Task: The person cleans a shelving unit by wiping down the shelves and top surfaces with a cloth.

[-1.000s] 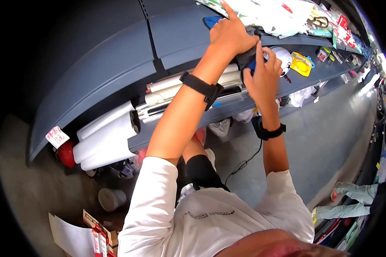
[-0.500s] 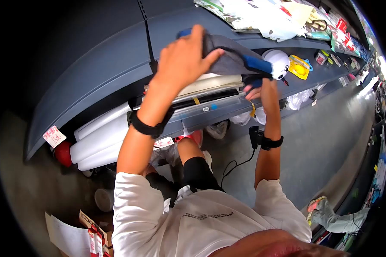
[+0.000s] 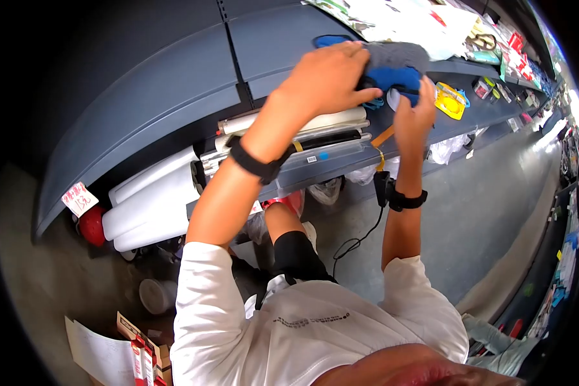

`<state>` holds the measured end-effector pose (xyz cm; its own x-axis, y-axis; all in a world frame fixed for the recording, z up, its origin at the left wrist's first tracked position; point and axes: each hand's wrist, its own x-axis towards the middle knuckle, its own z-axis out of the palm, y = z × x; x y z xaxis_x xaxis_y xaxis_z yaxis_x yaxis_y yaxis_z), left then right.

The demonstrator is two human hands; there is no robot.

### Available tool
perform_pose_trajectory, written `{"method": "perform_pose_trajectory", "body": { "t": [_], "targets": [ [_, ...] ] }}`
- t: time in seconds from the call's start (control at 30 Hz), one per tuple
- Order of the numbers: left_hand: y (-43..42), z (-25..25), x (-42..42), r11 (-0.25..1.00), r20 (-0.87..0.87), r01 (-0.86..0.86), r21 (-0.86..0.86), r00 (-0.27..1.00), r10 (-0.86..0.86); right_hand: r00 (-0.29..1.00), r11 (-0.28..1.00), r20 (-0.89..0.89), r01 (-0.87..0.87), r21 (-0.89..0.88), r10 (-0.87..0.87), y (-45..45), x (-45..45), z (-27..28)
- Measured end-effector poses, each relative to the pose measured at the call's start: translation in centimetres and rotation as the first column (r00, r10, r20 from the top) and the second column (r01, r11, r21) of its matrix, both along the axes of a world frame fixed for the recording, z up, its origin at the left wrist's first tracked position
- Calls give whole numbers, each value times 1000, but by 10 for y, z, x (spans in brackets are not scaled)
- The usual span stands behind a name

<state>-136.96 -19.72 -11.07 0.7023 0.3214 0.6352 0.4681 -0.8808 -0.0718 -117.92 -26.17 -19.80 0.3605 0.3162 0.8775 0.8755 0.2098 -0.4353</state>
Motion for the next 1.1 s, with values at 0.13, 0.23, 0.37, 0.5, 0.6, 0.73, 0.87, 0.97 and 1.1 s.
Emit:
{"method": "perform_pose_trajectory", "body": {
  "t": [0.13,0.23,0.37,0.5,0.6,0.73,0.87,0.97,1.1],
  "targets": [
    [18,-14,49,996,24,75,-53,997,-74,951,996,-302,-43,83,66,-27,-15,15],
    [22,-27,100,998,-5,-67,-12,998,67,944,995,-317,-87,38,95,-31,-20,3],
    [22,-35,128,979,68,-185,85,981,179,975,997,-213,-49,55,59,-21,-19,7],
    [20,-26,103,991,105,-106,80,990,97,994,999,-97,-49,11,50,-20,-23,4],
    [10,-29,62,991,-1,-135,-14,991,135,987,991,-104,-128,-42,123,-22,-44,11],
    [4,-30,-25,982,217,-145,122,969,116,972,988,179,-138,-73,149,-14,-88,27],
    [-35,-14,-123,963,111,-266,-33,957,268,948,956,148,-264,-127,281,-14,-132,54],
    [-57,-19,-177,956,128,-293,34,950,286,913,923,166,-348,-162,373,-9,-178,73],
    [-77,-24,-208,911,89,-407,68,912,400,805,826,188,-541,-160,563,21,-224,83]
  ]
}}
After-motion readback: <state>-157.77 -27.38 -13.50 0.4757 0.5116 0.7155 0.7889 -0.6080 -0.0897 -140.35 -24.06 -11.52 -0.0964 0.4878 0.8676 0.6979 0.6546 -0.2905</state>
